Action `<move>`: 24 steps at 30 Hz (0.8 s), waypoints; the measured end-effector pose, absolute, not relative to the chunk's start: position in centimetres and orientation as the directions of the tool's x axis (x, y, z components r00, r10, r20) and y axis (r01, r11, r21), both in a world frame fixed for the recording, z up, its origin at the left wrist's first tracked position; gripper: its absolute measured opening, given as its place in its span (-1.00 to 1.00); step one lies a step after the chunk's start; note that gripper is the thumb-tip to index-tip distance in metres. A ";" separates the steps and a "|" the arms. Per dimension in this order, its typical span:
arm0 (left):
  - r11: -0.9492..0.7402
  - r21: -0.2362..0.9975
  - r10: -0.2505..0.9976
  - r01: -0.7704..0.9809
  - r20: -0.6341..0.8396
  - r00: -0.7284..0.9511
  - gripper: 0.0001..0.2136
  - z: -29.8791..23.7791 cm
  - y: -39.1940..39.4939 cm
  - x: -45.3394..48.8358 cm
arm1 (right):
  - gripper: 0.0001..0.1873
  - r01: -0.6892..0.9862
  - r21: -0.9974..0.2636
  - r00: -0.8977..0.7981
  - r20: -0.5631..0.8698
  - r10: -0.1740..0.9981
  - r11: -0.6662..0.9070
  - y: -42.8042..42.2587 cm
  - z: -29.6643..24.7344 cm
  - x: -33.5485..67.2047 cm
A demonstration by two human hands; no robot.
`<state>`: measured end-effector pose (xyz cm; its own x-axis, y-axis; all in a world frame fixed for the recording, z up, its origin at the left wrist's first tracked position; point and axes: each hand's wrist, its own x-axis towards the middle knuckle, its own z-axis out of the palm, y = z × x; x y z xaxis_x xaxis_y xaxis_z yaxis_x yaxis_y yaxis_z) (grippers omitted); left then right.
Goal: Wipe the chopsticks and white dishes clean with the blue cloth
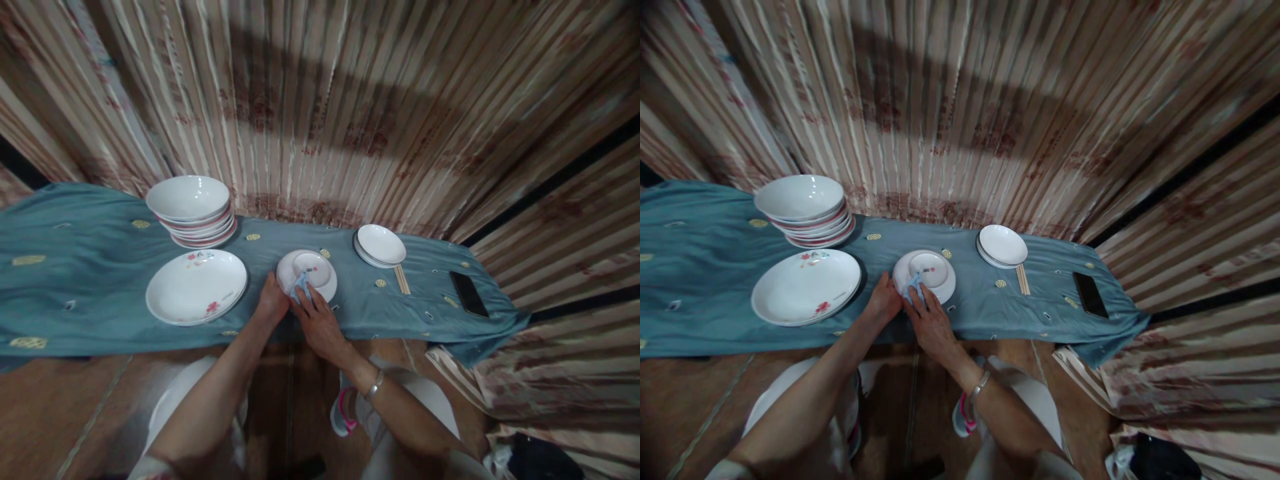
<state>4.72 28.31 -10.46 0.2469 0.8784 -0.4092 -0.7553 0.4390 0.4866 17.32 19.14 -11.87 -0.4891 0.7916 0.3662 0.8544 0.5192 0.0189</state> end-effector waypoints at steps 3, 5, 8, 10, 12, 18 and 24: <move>0.468 0.460 0.855 -0.754 -0.452 0.255 -0.50 -9.8 27.9 4.6 | -0.46 0.829 0.053 -0.540 0.339 0.771 0.557 20.4 -11.1 17.1; 0.479 0.445 0.842 -0.757 -0.476 0.253 -0.50 -9.5 27.7 4.5 | -0.50 0.811 0.065 -0.570 0.315 0.759 0.582 21.3 -10.6 16.9; 0.495 0.408 0.814 -0.768 -0.526 0.245 -0.53 -9.4 27.6 4.5 | -0.58 0.776 0.075 -0.619 0.279 0.734 0.626 22.9 -9.8 16.4; 0.494 0.385 0.803 -0.780 -0.546 0.239 -0.55 -9.5 27.7 4.5 | -0.61 0.761 0.075 -0.638 0.268 0.722 0.645 24.0 -9.3 16.1; 0.484 0.373 0.802 -0.791 -0.550 0.232 -0.56 -9.5 27.8 4.6 | -0.63 0.753 0.070 -0.647 0.267 0.715 0.655 24.9 -9.0 15.9; 0.481 0.341 0.810 -0.807 -0.525 0.261 -0.54 -9.5 27.9 4.5 | -0.67 0.751 0.036 -0.647 0.241 0.723 0.660 26.8 -8.1 15.4; 0.543 0.313 0.806 -0.779 -0.454 0.379 -0.49 -9.1 27.8 4.4 | -0.67 0.823 -0.011 -0.560 0.157 0.814 0.568 29.0 -7.4 14.6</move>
